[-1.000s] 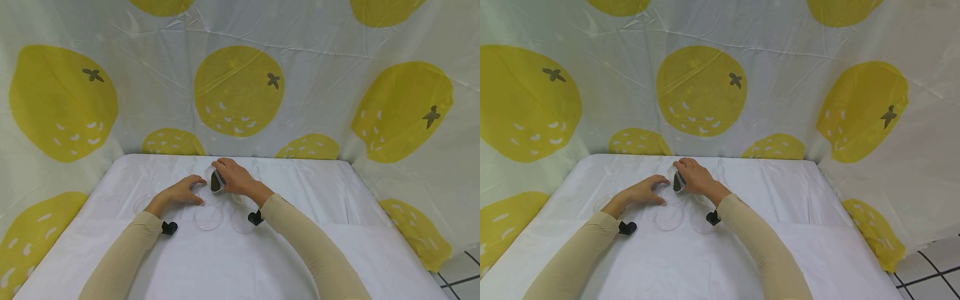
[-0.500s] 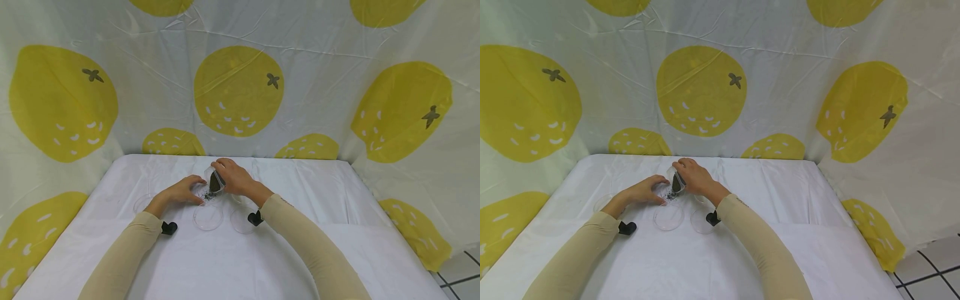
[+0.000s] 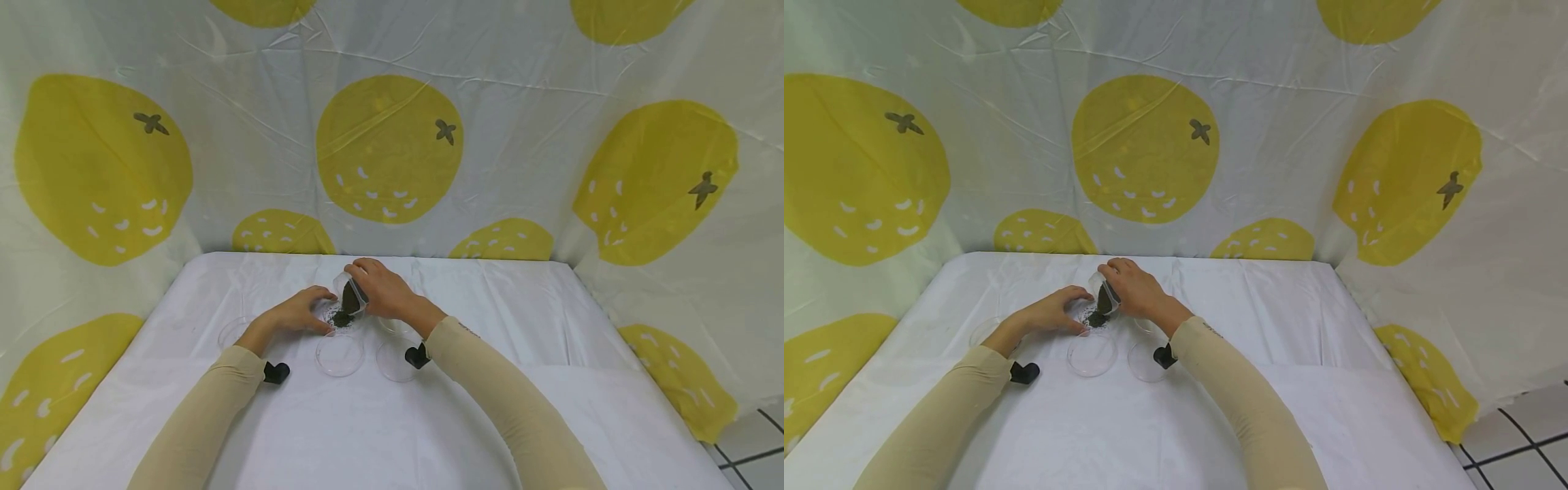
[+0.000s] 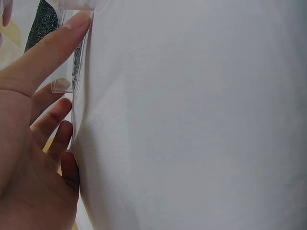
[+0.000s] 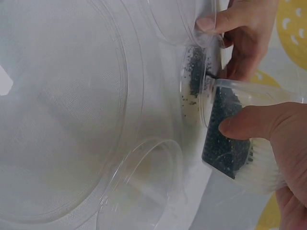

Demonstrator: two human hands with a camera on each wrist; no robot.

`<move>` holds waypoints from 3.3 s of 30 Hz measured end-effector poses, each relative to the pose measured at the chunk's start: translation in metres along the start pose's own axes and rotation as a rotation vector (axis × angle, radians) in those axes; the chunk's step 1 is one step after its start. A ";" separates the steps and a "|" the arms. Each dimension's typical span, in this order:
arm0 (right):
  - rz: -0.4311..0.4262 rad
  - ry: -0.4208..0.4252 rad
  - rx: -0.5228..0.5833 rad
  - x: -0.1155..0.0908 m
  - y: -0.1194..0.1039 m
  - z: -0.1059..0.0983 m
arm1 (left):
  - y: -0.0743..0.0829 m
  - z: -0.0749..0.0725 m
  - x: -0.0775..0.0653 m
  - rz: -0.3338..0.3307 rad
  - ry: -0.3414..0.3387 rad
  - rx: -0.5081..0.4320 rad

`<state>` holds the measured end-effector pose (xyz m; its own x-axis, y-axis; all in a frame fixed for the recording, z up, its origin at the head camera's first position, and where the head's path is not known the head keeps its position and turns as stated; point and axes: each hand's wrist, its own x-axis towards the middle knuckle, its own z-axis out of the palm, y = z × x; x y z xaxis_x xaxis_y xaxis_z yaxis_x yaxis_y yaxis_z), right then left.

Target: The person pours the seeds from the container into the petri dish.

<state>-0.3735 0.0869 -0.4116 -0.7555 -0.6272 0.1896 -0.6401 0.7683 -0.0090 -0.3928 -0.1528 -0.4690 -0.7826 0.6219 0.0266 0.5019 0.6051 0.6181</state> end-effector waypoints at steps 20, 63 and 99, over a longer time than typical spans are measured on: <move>-0.021 0.013 0.002 0.002 0.001 0.003 | -0.002 0.001 0.000 -0.001 0.001 -0.012; 0.103 0.095 0.262 -0.005 0.021 0.005 | 0.001 -0.001 0.001 0.002 -0.005 -0.019; 0.272 0.188 0.671 -0.008 0.025 0.015 | 0.000 0.000 0.000 -0.022 -0.010 0.008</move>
<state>-0.3855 0.1087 -0.4276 -0.9011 -0.3474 0.2595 -0.4276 0.6121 -0.6652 -0.3927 -0.1530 -0.4690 -0.7896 0.6136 0.0055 0.4880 0.6224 0.6119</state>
